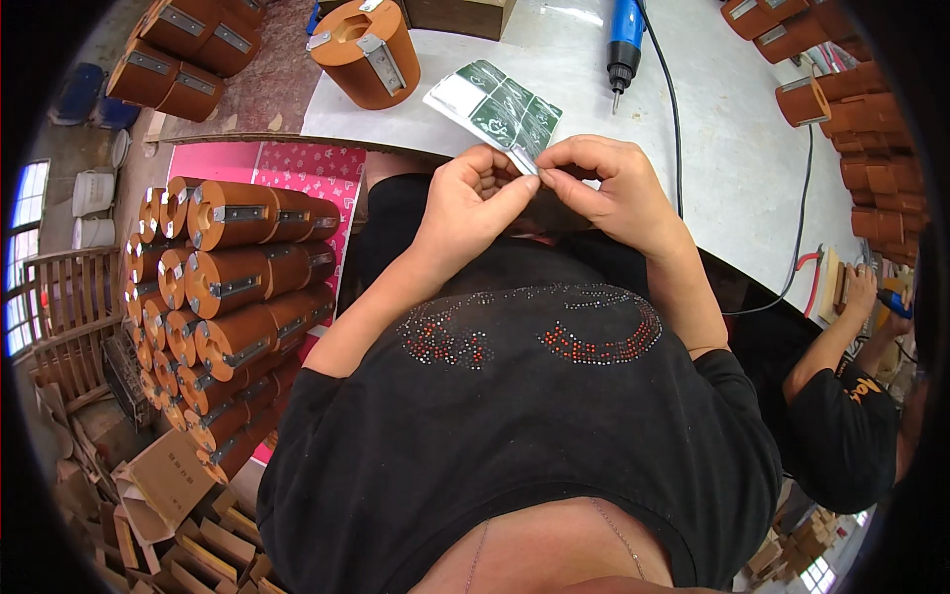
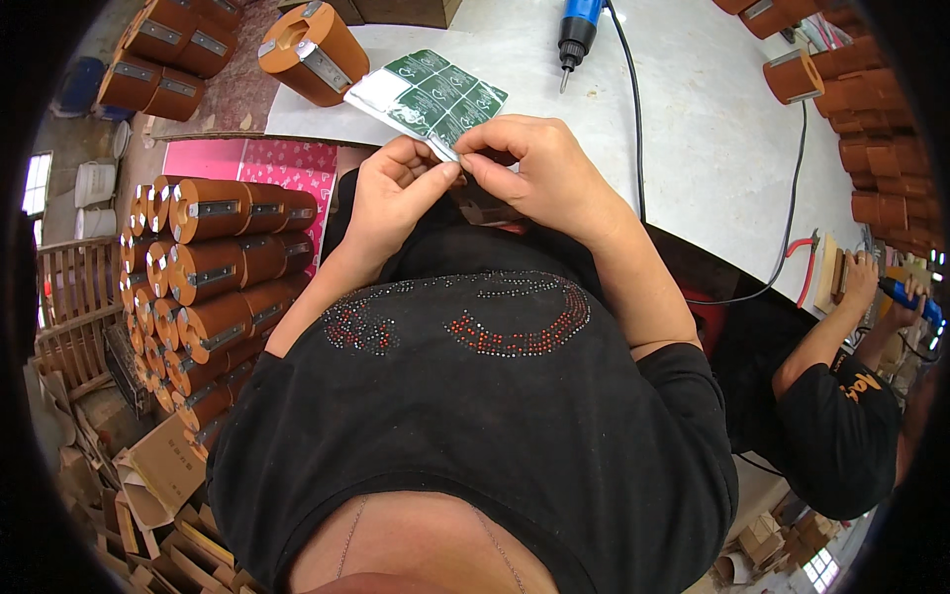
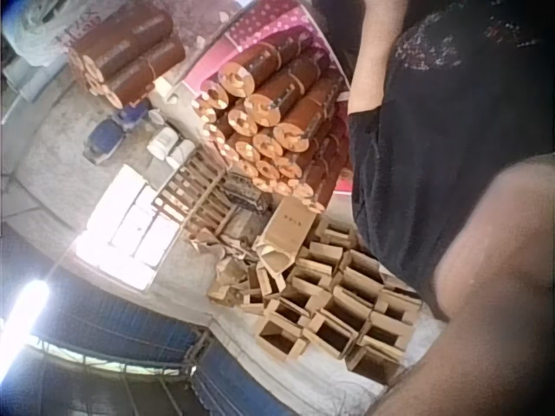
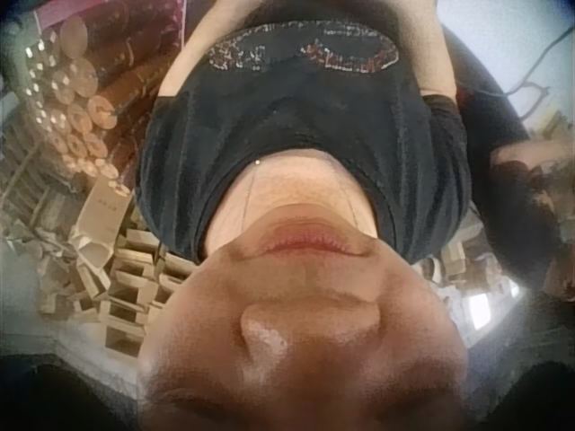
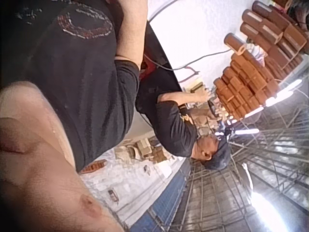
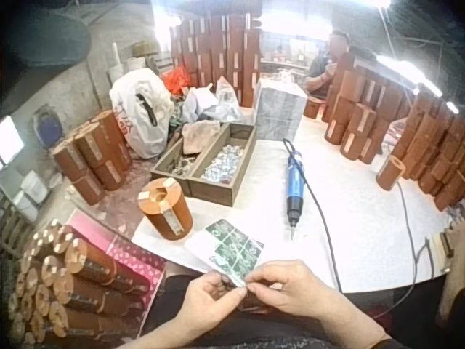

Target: The person peels stickers from a sheet by hand, adheres them onto wooden blocks, and stacks the labeled blocks on the table.

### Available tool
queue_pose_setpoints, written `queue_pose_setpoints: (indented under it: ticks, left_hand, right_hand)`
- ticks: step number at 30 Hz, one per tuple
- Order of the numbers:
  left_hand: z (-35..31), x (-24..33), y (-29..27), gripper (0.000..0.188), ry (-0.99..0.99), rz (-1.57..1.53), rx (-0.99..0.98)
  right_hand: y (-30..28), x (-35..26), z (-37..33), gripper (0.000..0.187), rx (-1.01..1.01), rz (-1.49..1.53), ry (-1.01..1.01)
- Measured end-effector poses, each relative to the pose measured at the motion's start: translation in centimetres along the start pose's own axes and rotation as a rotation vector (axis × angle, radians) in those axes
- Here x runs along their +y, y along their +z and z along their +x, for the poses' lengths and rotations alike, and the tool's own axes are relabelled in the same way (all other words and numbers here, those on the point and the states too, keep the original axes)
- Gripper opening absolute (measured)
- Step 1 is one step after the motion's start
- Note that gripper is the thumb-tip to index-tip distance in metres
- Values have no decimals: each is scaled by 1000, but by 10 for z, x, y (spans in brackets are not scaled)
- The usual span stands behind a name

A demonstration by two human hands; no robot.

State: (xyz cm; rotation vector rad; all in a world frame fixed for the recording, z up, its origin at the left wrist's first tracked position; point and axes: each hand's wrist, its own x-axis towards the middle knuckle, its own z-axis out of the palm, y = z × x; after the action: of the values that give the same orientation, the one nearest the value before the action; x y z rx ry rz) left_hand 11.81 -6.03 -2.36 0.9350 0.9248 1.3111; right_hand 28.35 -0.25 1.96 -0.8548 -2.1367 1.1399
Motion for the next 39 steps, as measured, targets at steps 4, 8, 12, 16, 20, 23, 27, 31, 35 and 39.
queue_pose_setpoints:
  ticks: [4, 8, 12, 16, 20, 23, 27, 31, 35, 39]
  left_hand:
    - [0, 4, -3, 10, -15, 125, 20]
    - [-1, 5, -4, 10, -25, 45, -14]
    - [-1, 7, -4, 12, -60, -64, -75]
    - [-2, 11, -3, 14, -148, -218, -49]
    - [-1, 10, -5, 15, -174, -293, -81]
    - [-1, 8, -5, 16, -158, -295, -89]
    - [-1, 8, -4, 15, -90, -210, -81]
    - [-2, 10, -4, 15, -97, -196, -102]
    - [-3, 12, -5, 16, -106, -209, -90]
    - [-3, 10, -4, 18, -96, -229, -85]
  right_hand:
    - [-1, 2, 1, 11, -14, -45, -5]
    - [-4, 1, 0, 13, -98, 123, 172]
    - [-5, 9, 0, 15, -139, 559, 320]
    - [-9, 15, 0, 15, -158, 742, 359]
    - [-8, 9, -3, 14, -86, 576, 268]
    - [-4, 2, 1, 17, 61, 21, -196]
    - [-4, 2, 5, 23, 78, -239, -403]
    - [-4, 4, 5, 22, 34, -236, -379]
    - [-3, 3, 4, 21, 30, -180, -338]
    - [-2, -1, 2, 22, 47, -192, -352]
